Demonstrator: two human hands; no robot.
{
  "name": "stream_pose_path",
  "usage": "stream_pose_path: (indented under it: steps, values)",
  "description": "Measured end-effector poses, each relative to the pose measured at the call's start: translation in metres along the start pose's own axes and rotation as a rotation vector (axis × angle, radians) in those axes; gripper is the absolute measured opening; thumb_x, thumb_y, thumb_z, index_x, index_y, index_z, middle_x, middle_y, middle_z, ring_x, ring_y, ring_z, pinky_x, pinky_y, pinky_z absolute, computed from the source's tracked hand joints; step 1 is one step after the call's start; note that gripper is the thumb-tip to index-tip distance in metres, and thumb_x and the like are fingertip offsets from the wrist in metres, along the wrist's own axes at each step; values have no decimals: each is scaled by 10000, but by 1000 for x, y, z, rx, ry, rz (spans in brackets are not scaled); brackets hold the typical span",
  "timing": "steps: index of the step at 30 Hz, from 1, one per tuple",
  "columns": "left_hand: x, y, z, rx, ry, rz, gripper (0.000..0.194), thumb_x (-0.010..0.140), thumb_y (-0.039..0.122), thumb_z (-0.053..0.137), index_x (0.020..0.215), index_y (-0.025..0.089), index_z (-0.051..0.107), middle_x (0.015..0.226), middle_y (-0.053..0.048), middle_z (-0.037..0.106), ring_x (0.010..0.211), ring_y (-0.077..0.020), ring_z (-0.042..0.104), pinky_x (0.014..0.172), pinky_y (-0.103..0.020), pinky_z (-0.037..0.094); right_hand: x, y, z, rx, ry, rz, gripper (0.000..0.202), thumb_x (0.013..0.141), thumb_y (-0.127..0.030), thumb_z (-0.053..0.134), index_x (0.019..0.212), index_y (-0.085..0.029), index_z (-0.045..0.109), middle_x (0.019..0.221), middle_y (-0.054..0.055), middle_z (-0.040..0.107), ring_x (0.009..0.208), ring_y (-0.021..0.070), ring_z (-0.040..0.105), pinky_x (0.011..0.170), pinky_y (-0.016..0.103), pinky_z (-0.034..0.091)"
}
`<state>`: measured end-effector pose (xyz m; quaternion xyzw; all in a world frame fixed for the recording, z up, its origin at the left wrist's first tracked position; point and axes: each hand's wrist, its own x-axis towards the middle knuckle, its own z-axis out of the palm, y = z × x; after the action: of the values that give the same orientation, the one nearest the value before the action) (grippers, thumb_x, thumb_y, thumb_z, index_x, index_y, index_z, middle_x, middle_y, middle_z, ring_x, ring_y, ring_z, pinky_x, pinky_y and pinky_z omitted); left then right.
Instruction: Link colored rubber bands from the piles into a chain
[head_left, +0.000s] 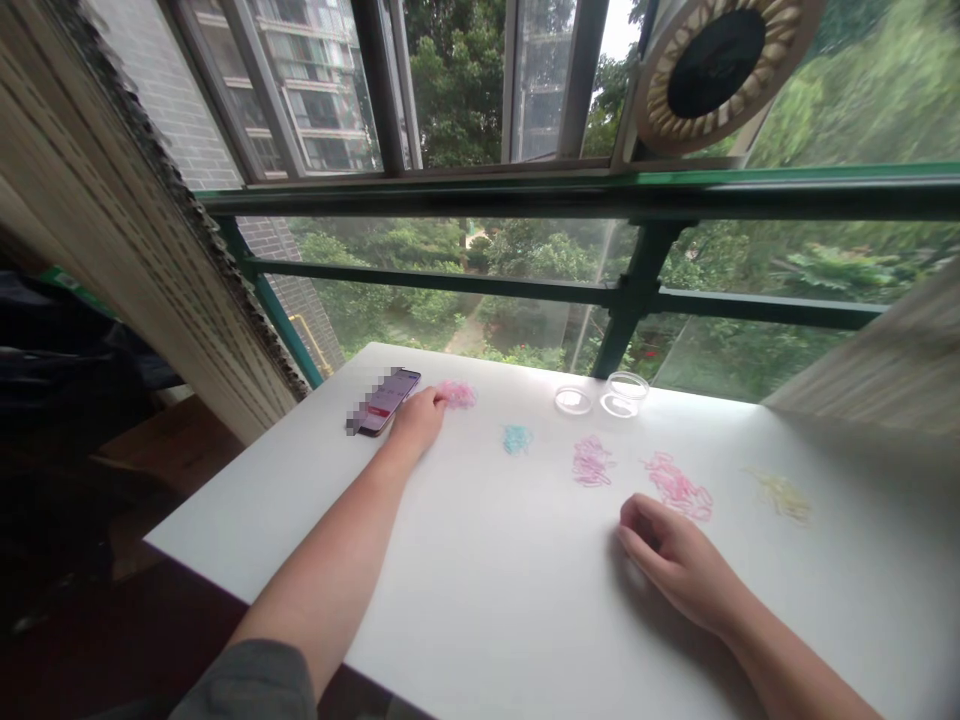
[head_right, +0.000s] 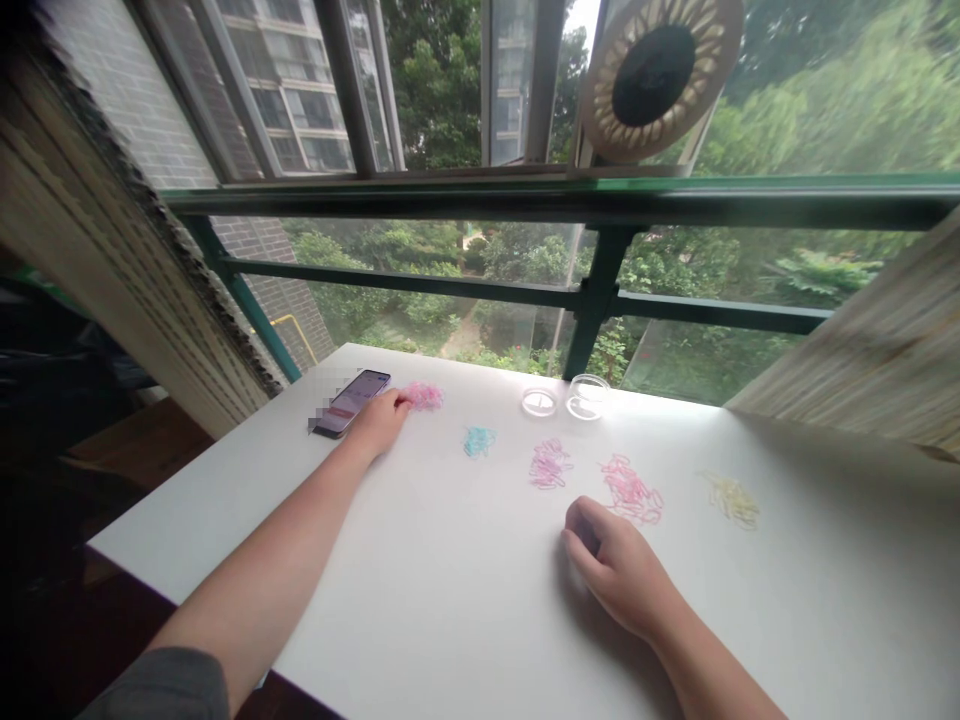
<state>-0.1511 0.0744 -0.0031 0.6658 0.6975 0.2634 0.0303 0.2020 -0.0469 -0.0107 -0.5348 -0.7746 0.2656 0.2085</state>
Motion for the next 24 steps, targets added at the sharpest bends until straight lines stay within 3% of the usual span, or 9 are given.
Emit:
stream_pose_path:
  steps: [9, 14, 18, 24]
  values:
    - [-1, 8, -3, -97, 85, 102, 253, 847, 188, 388, 906, 160, 632, 943, -80, 652, 955, -203, 565, 886, -335, 430, -1, -2, -1, -16, -3, 4, 124, 828, -273, 425, 723, -206, 423, 615, -27, 452, 565, 128, 429, 531, 256, 348]
    - [-10, 18, -3, -302, 114, 190, 207, 855, 208, 408, 924, 166, 599, 983, -61, 652, 945, -176, 578, 875, -308, 442, 1, -6, -2, -16, 18, -2, 116, 812, -263, 434, 712, -204, 430, 606, -29, 467, 558, 125, 431, 529, 252, 341]
    - [-27, 44, -1, -392, 52, 296, 171, 855, 252, 444, 925, 168, 576, 910, -54, 652, 824, -155, 598, 785, -281, 472, 1, -7, -1, 5, 54, -17, 99, 791, -259, 450, 711, -201, 453, 617, -22, 504, 565, 126, 448, 531, 250, 344]
    - [-71, 107, 14, -422, -88, 579, 75, 846, 227, 475, 875, 201, 539, 815, -42, 622, 730, -136, 585, 675, -253, 474, 2, -11, 2, 136, 104, -47, 98, 784, -283, 496, 813, -194, 523, 657, -11, 544, 560, 118, 467, 532, 246, 370]
